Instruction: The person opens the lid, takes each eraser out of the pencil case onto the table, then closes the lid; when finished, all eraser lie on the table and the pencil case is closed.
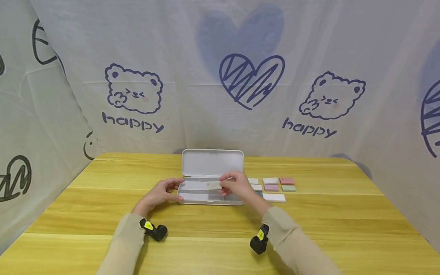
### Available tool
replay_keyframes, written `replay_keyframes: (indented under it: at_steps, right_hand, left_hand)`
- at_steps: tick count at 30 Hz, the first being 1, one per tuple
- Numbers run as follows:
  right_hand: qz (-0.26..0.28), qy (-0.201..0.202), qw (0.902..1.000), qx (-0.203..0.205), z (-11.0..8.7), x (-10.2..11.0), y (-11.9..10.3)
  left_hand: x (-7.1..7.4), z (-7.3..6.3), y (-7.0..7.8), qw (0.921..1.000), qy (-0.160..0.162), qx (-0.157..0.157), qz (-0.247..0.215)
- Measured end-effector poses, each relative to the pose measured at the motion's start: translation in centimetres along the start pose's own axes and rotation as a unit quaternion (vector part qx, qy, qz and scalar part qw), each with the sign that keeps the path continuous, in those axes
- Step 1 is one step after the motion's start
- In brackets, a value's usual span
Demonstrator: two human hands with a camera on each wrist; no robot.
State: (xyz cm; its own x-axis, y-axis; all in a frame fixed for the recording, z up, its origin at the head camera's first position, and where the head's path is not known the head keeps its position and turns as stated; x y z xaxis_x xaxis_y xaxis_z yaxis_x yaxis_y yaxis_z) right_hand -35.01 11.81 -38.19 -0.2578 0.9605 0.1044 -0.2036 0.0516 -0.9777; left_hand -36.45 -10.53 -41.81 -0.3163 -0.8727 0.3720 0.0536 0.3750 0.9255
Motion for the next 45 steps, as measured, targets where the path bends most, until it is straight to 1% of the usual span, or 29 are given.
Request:
replay_keyframes:
  at_steps: [3, 7, 14, 18, 24, 33, 39, 41, 45]
  right_hand:
    - [0.001, -0.010, 0.9999, 0.005, -0.6, 0.6, -0.2]
    - [0.000, -0.013, 0.9999, 0.002, -1.2, 1.5, -0.3]
    - [0.021, -0.019, 0.9996, 0.002, -2.4, 3.0, -0.4]
    - [0.024, -0.013, 0.9996, -0.007, -3.2, 3.9, -0.2]
    - [0.013, -0.005, 0.9997, -0.022, -4.3, 5.2, -0.2]
    - [-0.001, -0.017, 0.9998, -0.006, -6.0, 7.2, -0.3]
    - [0.017, -0.022, 0.9996, 0.009, -6.9, 8.7, -0.2]
    - [0.024, -0.021, 0.9994, 0.011, -7.2, 9.3, -0.1]
    - [0.027, -0.016, 0.9995, -0.002, -7.9, 10.5, 0.3]
  left_hand:
    - [0.0, 0.0, 0.0, 1.0000, 0.000, -0.001, 0.004]
    - [0.0, 0.0, 0.0, 1.0000, -0.001, -0.003, 0.008]
    - [0.0, 0.1, -0.1, 0.9999, 0.000, -0.003, 0.012]
    - [0.0, 0.0, 0.0, 0.9999, 0.001, -0.007, 0.013]
    - [0.0, 0.0, 0.0, 0.9999, 0.005, 0.000, 0.014]
    - [-0.1, -0.2, 0.4, 0.9999, 0.000, -0.008, 0.014]
    - [-0.1, -0.3, 0.5, 1.0000, -0.005, -0.006, 0.007]
    - [-0.1, -0.4, 0.6, 1.0000, -0.007, -0.006, 0.002]
    - [-0.3, -1.3, 1.9, 0.9999, -0.014, -0.010, -0.002]
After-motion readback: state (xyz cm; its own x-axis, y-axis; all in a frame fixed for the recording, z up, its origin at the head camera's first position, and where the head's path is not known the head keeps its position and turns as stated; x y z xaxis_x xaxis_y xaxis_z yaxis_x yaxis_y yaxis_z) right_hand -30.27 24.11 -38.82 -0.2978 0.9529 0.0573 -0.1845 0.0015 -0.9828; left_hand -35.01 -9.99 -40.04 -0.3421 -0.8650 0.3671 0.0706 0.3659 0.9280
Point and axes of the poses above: each hand's wrist, its own z-axis towards the middle knuckle, its own x-axis out of the back of the hand, y = z × x, the point moved 8 cm from there along z, towards the middle knuckle, and after that the axes turned 9 degrees about x, right-handed, at the moved point
